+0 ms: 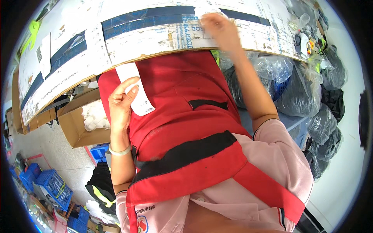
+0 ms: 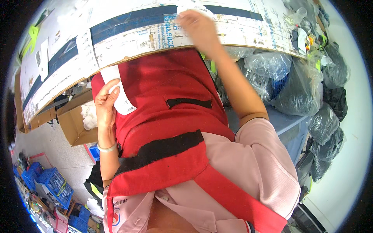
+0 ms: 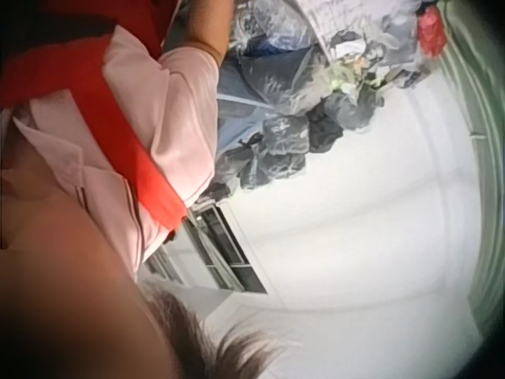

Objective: Handling and inspecting white adhesive barcode tags at a workstation.

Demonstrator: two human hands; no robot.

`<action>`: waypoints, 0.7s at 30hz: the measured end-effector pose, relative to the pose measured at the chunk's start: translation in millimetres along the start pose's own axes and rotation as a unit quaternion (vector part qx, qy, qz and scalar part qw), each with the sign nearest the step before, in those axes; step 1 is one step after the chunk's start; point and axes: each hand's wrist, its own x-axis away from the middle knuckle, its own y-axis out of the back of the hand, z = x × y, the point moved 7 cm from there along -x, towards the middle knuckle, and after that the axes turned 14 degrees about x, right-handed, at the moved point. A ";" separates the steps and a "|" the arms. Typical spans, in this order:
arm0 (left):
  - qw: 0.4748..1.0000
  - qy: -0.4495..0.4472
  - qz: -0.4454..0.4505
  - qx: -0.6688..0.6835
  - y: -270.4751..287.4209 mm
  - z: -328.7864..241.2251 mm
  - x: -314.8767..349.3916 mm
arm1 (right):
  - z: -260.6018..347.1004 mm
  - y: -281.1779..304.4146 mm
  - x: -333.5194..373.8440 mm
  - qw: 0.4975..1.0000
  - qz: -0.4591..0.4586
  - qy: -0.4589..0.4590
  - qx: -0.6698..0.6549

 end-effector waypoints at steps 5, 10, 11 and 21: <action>0.997 -0.036 -0.063 -0.003 -4.4 -1.9 -1.9 | 90.6 -116.7 98.6 0.905 0.404 0.085 -0.104; 0.993 -0.051 -0.061 0.087 -2.2 -14.0 0.3 | 95.4 -135.0 92.6 0.904 0.413 0.045 -0.104; 0.993 -0.026 -0.026 0.109 2.2 -10.2 1.6 | 96.4 -133.7 91.8 0.900 0.409 0.015 -0.147; 1.000 0.010 -0.011 0.019 12.6 1.0 14.6 | 101.5 -144.7 86.5 0.927 0.339 0.053 -0.154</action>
